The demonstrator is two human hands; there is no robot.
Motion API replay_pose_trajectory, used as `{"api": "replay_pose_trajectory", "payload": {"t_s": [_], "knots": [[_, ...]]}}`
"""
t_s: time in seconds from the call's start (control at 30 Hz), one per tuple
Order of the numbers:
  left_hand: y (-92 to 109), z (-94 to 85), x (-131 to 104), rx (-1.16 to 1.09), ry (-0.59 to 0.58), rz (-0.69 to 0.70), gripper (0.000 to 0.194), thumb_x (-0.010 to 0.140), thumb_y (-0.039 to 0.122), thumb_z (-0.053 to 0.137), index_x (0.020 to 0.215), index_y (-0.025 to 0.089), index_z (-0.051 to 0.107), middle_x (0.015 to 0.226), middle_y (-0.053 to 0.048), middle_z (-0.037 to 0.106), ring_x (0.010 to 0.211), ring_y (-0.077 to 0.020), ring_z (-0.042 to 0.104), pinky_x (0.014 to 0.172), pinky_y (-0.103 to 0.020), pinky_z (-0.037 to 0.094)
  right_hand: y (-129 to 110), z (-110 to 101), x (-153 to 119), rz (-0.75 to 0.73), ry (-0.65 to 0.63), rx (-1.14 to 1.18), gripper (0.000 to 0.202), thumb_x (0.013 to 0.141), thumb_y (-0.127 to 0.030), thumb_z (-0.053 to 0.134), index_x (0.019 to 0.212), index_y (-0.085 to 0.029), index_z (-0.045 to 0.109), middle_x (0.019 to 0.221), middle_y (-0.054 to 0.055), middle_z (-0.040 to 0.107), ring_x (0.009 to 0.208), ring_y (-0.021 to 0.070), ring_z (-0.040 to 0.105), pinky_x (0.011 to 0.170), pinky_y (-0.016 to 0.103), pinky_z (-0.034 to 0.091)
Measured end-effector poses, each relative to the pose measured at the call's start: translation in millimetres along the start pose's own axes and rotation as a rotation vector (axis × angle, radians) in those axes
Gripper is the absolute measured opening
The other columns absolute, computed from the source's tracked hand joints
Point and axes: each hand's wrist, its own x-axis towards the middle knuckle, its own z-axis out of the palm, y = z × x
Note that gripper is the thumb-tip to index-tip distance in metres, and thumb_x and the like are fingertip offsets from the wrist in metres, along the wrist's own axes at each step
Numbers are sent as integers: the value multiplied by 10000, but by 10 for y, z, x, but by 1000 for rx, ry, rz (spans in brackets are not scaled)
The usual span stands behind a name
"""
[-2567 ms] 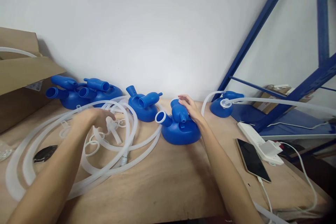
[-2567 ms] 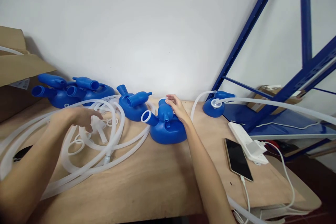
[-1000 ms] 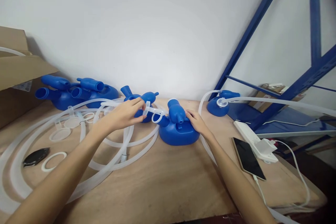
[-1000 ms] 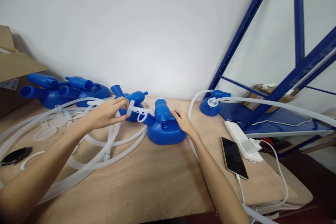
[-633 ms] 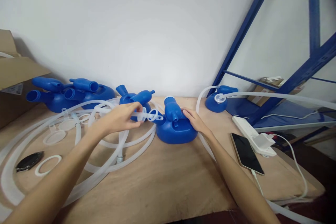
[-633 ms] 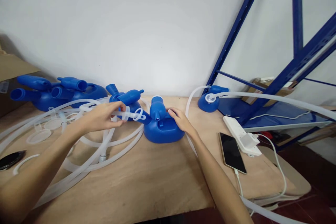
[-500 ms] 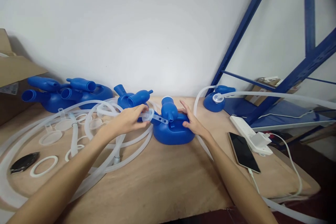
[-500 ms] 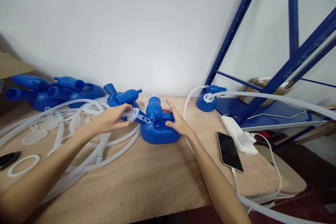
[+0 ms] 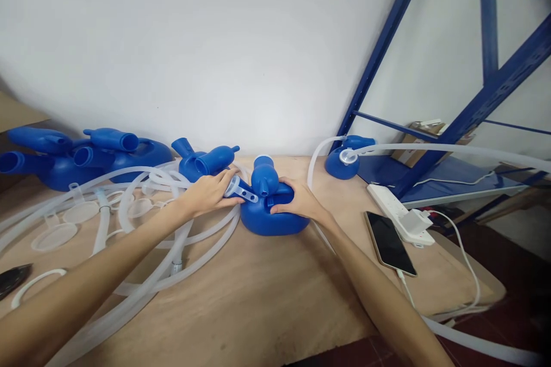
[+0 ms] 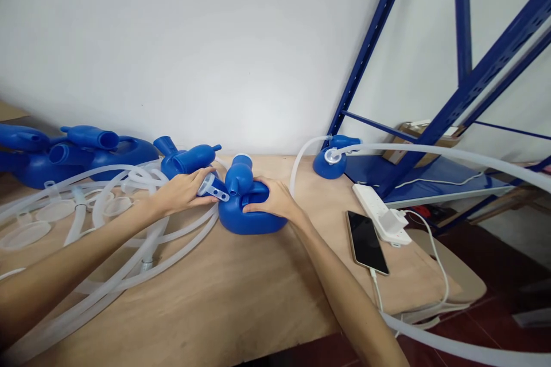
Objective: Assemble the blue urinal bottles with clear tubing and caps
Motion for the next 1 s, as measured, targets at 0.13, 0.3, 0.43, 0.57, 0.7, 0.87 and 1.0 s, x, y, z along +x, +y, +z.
{"api": "replay_pose_trajectory", "payload": {"t_s": [0.13,0.3,0.43,0.57,0.7,0.87,1.0], "knots": [[28,-17,60,29,-57,3,799,1016,701,380,1464,40,417,1323,-251,654,959,-355,754,733,-400,577,8,19,29,11,21,89,831,546,-576,966,1256,-229,709,1252,98,763,1181,353,711,1046,478,542],[89,-114,136,41,-151,-21,667,1056,616,361,1384,46,472,1148,-199,709,934,-353,745,729,-401,558,34,19,64,31,-53,136,739,600,-563,951,1235,-244,746,1227,77,776,1153,345,726,1028,469,563],[159,-185,172,72,-217,-112,645,1073,598,287,1359,59,496,1003,-167,749,890,-374,745,676,-400,528,-11,10,63,56,-78,184,673,667,-553,921,1251,-271,742,1238,48,778,1168,324,726,1031,449,569],[240,-234,191,78,-236,-196,660,1078,583,250,1394,49,474,976,-174,775,899,-387,751,668,-396,514,-58,-13,75,67,-88,178,638,694,-533,911,1253,-275,742,1261,47,771,1176,319,723,1053,455,557],[323,-285,196,71,-244,-242,674,1067,602,256,1385,52,481,952,-175,780,866,-385,756,646,-381,506,-44,-55,196,99,-138,226,583,686,-497,918,1211,-299,760,1265,17,769,1203,310,709,1090,455,526],[400,-276,185,96,-192,-271,660,1073,591,226,1312,60,538,845,-170,760,798,-360,754,614,-355,492,18,-80,324,109,-213,316,495,665,-372,928,1126,-265,785,1186,16,790,1175,309,712,1065,430,531],[416,-220,152,142,-128,-272,600,1081,516,251,1274,59,587,783,-165,726,714,-345,733,567,-349,466,94,-59,294,79,-135,316,542,640,-289,917,1150,-215,746,1209,45,762,1210,319,676,1088,441,506]]}}
